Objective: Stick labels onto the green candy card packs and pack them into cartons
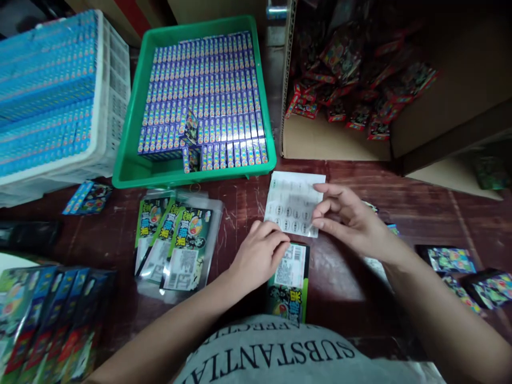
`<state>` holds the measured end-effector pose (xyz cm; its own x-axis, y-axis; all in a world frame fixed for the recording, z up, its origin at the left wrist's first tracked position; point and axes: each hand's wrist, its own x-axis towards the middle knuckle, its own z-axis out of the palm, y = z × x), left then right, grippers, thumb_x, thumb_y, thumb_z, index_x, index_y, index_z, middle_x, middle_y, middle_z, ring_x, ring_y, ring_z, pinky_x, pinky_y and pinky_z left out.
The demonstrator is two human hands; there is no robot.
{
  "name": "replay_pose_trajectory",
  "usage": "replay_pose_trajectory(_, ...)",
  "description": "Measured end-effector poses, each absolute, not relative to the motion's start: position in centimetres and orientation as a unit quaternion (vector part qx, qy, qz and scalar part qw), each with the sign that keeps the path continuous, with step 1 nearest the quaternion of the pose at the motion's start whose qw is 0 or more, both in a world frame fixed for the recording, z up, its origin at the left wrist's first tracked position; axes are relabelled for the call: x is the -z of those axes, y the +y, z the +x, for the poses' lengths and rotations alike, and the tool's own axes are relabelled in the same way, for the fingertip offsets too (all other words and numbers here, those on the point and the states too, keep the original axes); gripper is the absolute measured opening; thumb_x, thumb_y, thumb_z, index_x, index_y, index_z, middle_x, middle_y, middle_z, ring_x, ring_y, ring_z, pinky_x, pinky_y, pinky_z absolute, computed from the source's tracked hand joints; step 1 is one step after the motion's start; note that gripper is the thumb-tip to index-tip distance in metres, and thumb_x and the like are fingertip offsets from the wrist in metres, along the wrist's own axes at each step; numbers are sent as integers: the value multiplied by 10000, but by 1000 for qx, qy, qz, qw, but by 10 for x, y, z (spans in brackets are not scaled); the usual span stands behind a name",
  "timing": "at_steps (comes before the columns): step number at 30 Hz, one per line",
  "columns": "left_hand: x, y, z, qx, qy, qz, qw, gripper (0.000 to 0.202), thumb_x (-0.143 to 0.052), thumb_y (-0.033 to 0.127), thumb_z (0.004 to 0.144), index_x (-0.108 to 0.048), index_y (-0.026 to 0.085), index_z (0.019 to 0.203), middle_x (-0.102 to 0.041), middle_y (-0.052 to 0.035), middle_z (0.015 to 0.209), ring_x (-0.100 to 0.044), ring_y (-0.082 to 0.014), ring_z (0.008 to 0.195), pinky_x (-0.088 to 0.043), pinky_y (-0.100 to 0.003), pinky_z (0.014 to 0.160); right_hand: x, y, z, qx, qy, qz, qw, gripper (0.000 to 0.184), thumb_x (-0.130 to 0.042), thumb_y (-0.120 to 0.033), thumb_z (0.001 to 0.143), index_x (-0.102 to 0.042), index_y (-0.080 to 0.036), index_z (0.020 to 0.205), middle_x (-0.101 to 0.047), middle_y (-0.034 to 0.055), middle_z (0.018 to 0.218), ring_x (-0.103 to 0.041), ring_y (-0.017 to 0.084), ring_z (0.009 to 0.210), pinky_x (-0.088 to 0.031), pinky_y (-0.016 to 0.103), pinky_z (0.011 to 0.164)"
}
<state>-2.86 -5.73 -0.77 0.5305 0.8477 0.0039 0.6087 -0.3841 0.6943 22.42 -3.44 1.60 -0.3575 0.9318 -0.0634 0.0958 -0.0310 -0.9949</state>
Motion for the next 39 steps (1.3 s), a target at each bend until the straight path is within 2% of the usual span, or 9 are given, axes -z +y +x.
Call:
replay_pose_trajectory(4, -4, -68, -34, -194, 446, 740, 465, 130, -632, 228, 930, -724, 225, 1022, -675, -66, 1172, -619, -229, 1091, -490, -435, 985, -25, -65, 210, -611, -594, -420, 312, 597, -662, -276, 948, -371, -333, 1465, -626, -11, 957, -633, 147, 915, -548, 330, 883)
replay_pose_trajectory(8, -18, -71, -35, -168, 449, 654, 585, 188, -601, 238, 936, -706, 217, 1091, -748, -31, 1052, -688, -187, 931, -537, -365, 864, -32, -78, 200, -577, -644, -431, 258, 700, -675, -243, 917, -318, -343, 1511, -636, -14, 968, -636, 157, 886, -546, 346, 861)
replay_pose_trajectory(15, -23, -88, -36, -209, 458, 639, 582, 213, -628, 268, 916, -665, 201, 1116, -733, -48, 1084, -687, -192, 944, -551, -362, 848, -36, -103, 190, -340, -755, -498, 256, 828, -690, -275, 917, -212, -322, 1591, -663, 45, 1096, -618, 235, 990, -488, 448, 931)
replay_pose_trajectory(19, -24, -92, -38, -248, 441, 636, 583, 243, -664, 239, 884, -617, 185, 1116, -711, -74, 1125, -678, -205, 1039, -542, -380, 924, -38, -126, 181, -184, -811, -487, 267, 808, -597, -182, 981, -140, -390, 1615, -726, 2, 998, -609, 244, 964, -395, 500, 971)
replay_pose_trajectory(26, -30, -87, -37, -233, 369, 660, 611, 293, -667, 206, 847, -580, 189, 1126, -726, -73, 1069, -703, -195, 946, -558, -342, 812, -29, -137, 173, -271, -773, -516, 249, 869, -532, -239, 997, 47, -338, 1637, -703, 58, 1150, -599, 302, 1093, -387, 594, 1028)
replay_pose_trajectory(30, -36, -71, -37, -166, 368, 748, 527, 390, -767, 284, 783, -613, 206, 1133, -741, -64, 1022, -704, -218, 896, -543, -331, 747, -32, -136, 174, -259, -791, -511, 215, 840, -504, -232, 1009, 41, -365, 1636, -695, 58, 1242, -560, 332, 1169, -334, 665, 1080)
replay_pose_trajectory(32, -37, -60, -49, -140, 363, 764, 515, 442, -763, 276, 779, -614, 213, 1190, -747, -66, 1002, -709, -225, 879, -546, -330, 736, -34, -142, 181, -257, -781, -514, 245, 831, -521, -252, 1008, 7, -376, 1637, -659, 65, 1342, -518, 343, 1265, -317, 675, 1114)
replay_pose_trajectory(35, -32, -49, -82, -167, 379, 702, 580, 526, -728, 250, 808, -564, 225, 1308, -741, -81, 1060, -719, -231, 947, -579, -333, 772, -24, -164, 196, -268, -683, -566, 376, 842, -613, -307, 964, -103, -382, 1631, -513, 99, 1504, -463, 340, 1379, -335, 653, 1156)
replay_pose_trajectory(39, -22, -64, -116, -294, 515, 577, 562, 673, -714, 332, 868, -418, 302, 1471, -653, -85, 1231, -704, -210, 925, -604, -306, 672, 8, -195, 194, -365, -508, -612, 484, 860, -676, -360, 921, -157, -400, 1605, -470, 131, 1486, -560, 324, 1308, -507, 599, 1055)
